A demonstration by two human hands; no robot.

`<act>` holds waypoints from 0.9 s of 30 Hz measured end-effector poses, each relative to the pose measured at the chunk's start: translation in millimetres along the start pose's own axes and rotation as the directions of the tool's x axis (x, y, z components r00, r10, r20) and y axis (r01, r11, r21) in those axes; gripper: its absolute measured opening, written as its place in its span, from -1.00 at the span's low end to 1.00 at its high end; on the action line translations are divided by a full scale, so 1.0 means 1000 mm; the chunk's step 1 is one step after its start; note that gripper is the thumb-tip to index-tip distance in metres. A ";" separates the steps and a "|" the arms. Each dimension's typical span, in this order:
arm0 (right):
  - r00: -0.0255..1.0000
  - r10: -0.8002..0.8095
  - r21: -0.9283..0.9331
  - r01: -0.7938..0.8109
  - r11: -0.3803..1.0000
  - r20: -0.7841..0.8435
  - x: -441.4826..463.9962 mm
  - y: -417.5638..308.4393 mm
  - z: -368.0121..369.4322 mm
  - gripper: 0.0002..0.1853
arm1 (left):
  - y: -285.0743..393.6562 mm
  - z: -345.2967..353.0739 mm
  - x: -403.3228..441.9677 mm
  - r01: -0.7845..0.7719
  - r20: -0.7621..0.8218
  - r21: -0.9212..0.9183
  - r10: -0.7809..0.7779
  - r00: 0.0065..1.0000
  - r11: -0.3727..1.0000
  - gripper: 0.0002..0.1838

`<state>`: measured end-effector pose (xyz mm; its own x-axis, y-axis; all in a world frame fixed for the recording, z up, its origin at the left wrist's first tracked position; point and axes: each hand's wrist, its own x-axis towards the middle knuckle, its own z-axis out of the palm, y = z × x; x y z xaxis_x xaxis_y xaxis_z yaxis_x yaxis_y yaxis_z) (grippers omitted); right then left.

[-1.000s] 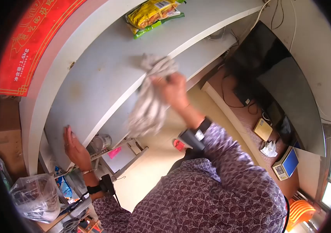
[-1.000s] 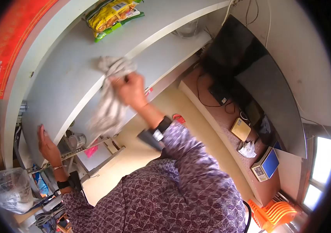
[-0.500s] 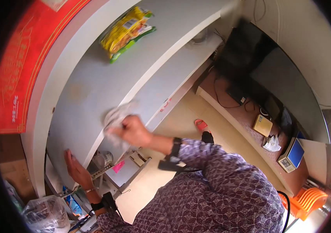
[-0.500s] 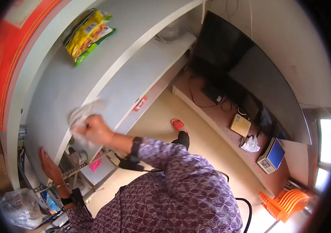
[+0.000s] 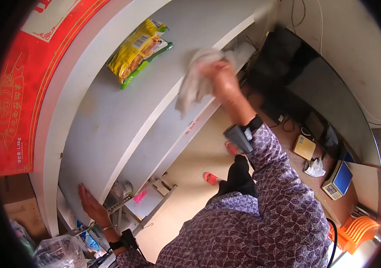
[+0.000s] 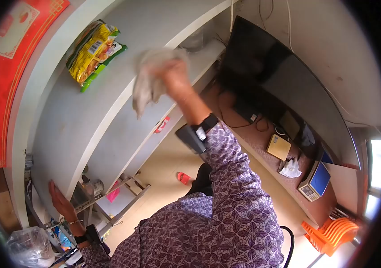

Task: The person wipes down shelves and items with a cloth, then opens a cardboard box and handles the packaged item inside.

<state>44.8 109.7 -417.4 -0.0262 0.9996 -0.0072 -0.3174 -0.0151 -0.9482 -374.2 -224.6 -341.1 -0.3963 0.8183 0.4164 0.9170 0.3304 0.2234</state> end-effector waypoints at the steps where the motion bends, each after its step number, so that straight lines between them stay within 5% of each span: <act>1: 0.996 0.084 0.468 -0.060 0.882 -0.031 0.006 -0.012 -0.007 -0.87 | -0.001 0.000 0.000 0.000 0.000 -0.002 0.000 1.000 1.000 -0.53; 2: 0.977 0.152 0.401 -0.080 0.913 -0.152 0.028 -0.018 -0.021 -0.84 | -0.003 0.001 0.000 0.000 0.001 -0.006 0.000 1.000 1.000 -0.53; 5: 0.985 -0.021 0.272 0.068 0.960 -0.174 0.041 -0.023 -0.032 -0.76 | 0.001 -0.001 -0.001 -0.003 0.007 0.037 0.003 1.000 0.999 -0.53; 7: 0.965 -0.028 -0.186 -0.022 0.982 -0.261 0.002 -0.018 -0.006 -0.69 | -0.003 -0.002 -0.002 0.011 0.012 0.025 -0.011 1.000 1.000 -0.53; 8: 0.992 -0.029 -0.314 -0.010 0.949 -0.119 -0.024 -0.015 0.016 -0.71 | -0.005 0.001 -0.001 0.010 0.009 0.013 -0.010 1.000 1.000 -0.53; 9: 0.971 -0.203 -0.259 0.165 0.952 -0.128 -0.051 0.001 0.044 -0.73 | -0.004 0.003 -0.001 0.010 0.003 0.007 -0.010 1.000 1.000 -0.53; 10: 0.967 0.254 -0.489 -0.237 0.839 -0.033 -0.068 -0.010 0.061 -0.80 | -0.004 0.003 -0.001 0.006 0.000 0.005 -0.006 1.000 1.000 -0.53; 11: 0.994 0.074 0.233 -0.091 0.968 0.082 -0.089 0.016 0.082 -0.84 | -0.004 0.001 0.000 0.000 -0.005 0.005 0.000 1.000 1.000 -0.52; 14: 0.991 0.026 0.319 -0.066 0.945 0.128 -0.084 0.025 0.082 -0.87 | -0.005 -0.001 -0.001 -0.017 0.021 0.019 0.017 1.000 1.000 -0.49; 16: 0.980 0.198 0.127 -0.192 0.973 -0.037 -0.059 -0.012 0.046 -0.70 | -0.005 -0.001 0.000 0.002 0.041 0.009 -0.003 0.999 1.000 -0.47; 19: 0.976 0.059 0.333 0.015 0.943 -0.209 0.027 -0.021 -0.023 -0.76 | -0.003 -0.001 0.000 0.005 0.050 -0.014 -0.004 0.999 1.000 -0.46; 21: 0.912 -0.188 0.169 0.263 0.950 -0.364 0.087 -0.012 -0.071 -0.84 | -0.012 0.002 -0.001 0.001 0.063 -0.004 -0.001 0.998 1.000 -0.44; 23: 0.916 -0.039 0.451 0.232 0.862 -0.398 0.118 -0.044 -0.097 -0.83 | -0.008 0.001 0.002 0.019 0.070 0.001 -0.020 0.997 1.000 -0.44; 26: 0.923 -0.079 0.430 0.250 0.868 -0.376 0.159 -0.056 -0.135 -0.79 | -0.009 0.002 0.000 0.061 0.062 0.005 -0.062 0.996 0.998 -0.44; 27: 0.879 -0.108 0.260 0.253 0.932 -0.465 0.159 -0.052 -0.136 -0.79 | -0.009 0.001 -0.001 0.055 0.072 0.011 -0.056 0.996 0.998 -0.45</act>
<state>186.2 272.4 -412.2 0.4524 0.8903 -0.0513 -0.5493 0.2328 -0.8026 -382.0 -227.7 -344.1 -0.4426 0.8303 0.3387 0.8942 0.3801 0.2366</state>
